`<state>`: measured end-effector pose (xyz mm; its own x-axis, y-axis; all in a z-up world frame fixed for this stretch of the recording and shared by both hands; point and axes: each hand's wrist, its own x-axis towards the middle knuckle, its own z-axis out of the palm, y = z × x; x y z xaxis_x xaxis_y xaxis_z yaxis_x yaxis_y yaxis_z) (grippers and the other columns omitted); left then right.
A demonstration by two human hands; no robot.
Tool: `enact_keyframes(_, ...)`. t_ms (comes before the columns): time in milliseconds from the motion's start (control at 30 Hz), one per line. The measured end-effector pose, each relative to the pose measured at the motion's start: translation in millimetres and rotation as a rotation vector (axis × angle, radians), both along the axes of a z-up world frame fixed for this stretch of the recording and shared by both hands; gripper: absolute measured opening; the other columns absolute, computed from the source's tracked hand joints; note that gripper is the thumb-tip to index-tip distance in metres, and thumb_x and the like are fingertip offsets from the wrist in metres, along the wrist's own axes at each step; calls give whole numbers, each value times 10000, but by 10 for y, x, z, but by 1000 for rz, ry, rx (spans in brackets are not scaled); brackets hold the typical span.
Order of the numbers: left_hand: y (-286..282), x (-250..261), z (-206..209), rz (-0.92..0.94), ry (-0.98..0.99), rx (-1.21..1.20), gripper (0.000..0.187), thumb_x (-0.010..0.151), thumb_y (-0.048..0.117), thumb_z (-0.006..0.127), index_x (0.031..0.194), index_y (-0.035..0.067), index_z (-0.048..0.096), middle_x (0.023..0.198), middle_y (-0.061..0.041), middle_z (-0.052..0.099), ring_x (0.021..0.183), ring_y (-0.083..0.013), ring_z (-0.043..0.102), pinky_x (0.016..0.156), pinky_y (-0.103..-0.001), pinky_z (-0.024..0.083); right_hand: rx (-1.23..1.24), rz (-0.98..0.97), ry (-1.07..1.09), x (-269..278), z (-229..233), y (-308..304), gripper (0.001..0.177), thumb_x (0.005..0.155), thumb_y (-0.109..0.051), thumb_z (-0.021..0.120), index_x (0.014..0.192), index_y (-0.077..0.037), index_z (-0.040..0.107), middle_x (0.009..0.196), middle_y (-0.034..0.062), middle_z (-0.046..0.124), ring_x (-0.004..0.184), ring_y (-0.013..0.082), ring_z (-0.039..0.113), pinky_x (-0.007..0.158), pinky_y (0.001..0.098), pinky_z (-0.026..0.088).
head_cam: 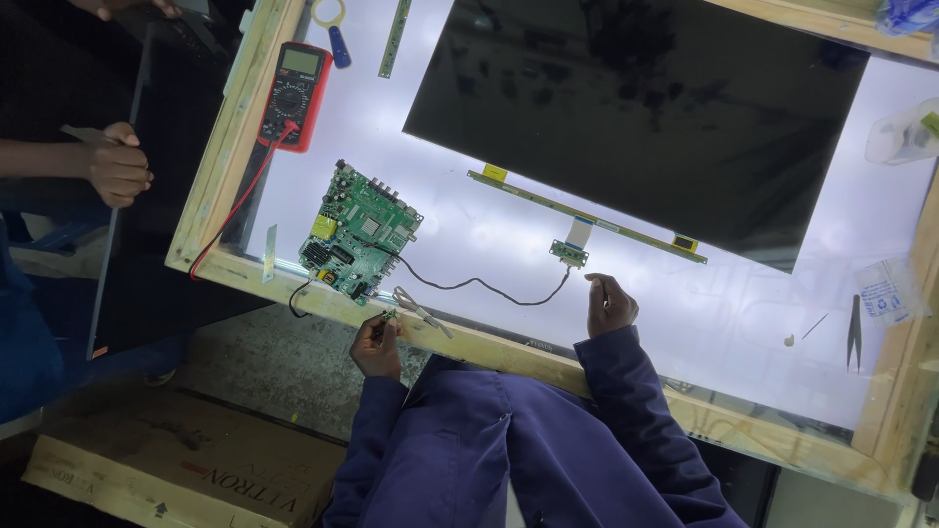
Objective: Connecting ribbon cables to a TV panel and control board, securing them with tape, and testing the display.
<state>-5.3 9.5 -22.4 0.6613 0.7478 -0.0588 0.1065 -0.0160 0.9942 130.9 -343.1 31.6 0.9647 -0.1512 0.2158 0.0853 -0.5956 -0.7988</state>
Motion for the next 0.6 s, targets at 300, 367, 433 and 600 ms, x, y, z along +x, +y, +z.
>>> enact_keyframes(300,46,-16,-146,-9,-24,-16,72,886,-37,684,948,-5,698,718,-166,671,686,-195,689,674,-368,571,10,-11,-5,-4,14,7,219,951,-178,540,921,-209,755,402,9,475,384,189,452,472,303,418)
enact_keyframes(367,49,-18,-177,-7,-35,-12,68,883,-36,688,945,-8,699,715,-170,668,680,-203,690,664,-373,574,13,-8,-6,-4,30,10,222,954,-174,535,923,-205,753,393,7,459,381,182,444,473,300,423)
enact_keyframes(433,48,-19,-165,0,-39,-11,73,881,-38,690,948,-11,704,719,-176,669,677,-208,692,653,-373,576,27,3,-4,-5,22,6,221,952,-165,530,918,-189,747,428,25,506,397,190,485,466,303,420)
enact_keyframes(600,42,-20,-176,1,-28,-7,69,885,-31,686,947,-5,703,726,-173,670,700,-225,699,658,-379,579,18,7,2,-10,37,4,217,961,-184,531,922,-192,745,444,26,524,411,199,502,472,305,425)
